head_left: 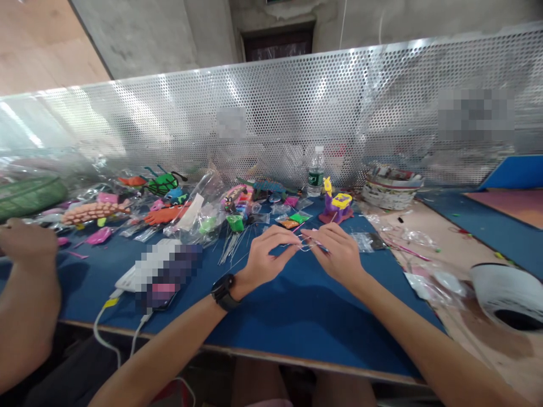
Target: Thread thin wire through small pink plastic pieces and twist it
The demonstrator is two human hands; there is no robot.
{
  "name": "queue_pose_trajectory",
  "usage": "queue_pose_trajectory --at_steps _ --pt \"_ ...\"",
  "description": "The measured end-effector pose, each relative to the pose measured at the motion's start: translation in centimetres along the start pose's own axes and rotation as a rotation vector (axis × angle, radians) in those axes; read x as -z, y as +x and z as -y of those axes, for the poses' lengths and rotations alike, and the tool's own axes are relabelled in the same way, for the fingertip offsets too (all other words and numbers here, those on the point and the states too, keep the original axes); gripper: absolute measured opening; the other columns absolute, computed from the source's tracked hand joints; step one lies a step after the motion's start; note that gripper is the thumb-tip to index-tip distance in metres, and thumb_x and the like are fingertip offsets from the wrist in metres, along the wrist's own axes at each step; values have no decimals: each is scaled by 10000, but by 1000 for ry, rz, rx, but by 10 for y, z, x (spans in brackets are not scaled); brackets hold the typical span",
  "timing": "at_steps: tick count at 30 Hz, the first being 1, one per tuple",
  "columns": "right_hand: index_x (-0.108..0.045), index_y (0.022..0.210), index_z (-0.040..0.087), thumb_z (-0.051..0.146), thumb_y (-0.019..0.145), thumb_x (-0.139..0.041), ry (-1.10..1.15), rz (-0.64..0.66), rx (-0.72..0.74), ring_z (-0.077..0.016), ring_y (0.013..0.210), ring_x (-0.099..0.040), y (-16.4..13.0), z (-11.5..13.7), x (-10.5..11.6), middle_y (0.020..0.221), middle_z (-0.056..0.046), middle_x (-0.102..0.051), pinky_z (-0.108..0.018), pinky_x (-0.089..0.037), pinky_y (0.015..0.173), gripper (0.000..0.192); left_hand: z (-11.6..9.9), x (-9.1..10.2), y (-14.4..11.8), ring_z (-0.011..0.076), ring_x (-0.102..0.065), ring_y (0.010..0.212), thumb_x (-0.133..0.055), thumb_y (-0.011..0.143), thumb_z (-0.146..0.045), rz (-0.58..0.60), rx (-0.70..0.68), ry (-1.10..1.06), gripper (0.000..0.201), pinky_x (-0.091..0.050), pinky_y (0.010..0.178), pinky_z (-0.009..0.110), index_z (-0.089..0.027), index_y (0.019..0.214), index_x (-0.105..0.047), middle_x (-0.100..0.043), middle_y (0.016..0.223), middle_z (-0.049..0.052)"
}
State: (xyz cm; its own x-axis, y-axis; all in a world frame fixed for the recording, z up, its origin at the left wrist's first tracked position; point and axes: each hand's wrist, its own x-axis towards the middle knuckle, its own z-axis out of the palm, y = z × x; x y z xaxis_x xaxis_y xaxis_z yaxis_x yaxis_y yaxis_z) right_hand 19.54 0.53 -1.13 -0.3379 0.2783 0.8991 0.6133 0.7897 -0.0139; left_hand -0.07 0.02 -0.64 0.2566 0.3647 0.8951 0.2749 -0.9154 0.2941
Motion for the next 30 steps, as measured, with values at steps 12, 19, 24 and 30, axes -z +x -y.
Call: queue_pose_trajectory --at_steps 12,19,24,30 --pt "-729 1199 292 166 929 -619 1 10 5 -186 816 -655 -4 -4 -3 903 -26 -783 -338 -536 744 318 -3 2 2 139 -619 810 -671 883 -224 110 35 -48 72 -556 747 301 -207 932 -720 -617 916 47" --pt "-740 1181 265 189 946 -603 -52 14 1 -178 794 -648 -4 -4 -2 840 -28 -764 -322 -484 706 282 -4 1 4 182 -646 943 -650 887 -192 144 87 -63 57 -551 881 368 -188 915 -699 -657 968 82" --pt "-758 1138 259 207 963 -583 -76 45 -18 -165 788 -650 -2 -3 -1 810 -28 -759 -306 -444 691 253 -1 0 4 183 -678 913 -643 906 -227 207 193 -146 60 -558 872 369 -189 872 -674 -705 947 80" --pt "-779 1012 255 218 965 -590 -117 77 5 -161 777 -643 0 -2 -1 817 -14 -773 -311 -420 698 198 9 4 2 146 -656 832 -679 887 -227 236 108 -113 85 -563 805 322 -196 814 -712 -669 912 57"
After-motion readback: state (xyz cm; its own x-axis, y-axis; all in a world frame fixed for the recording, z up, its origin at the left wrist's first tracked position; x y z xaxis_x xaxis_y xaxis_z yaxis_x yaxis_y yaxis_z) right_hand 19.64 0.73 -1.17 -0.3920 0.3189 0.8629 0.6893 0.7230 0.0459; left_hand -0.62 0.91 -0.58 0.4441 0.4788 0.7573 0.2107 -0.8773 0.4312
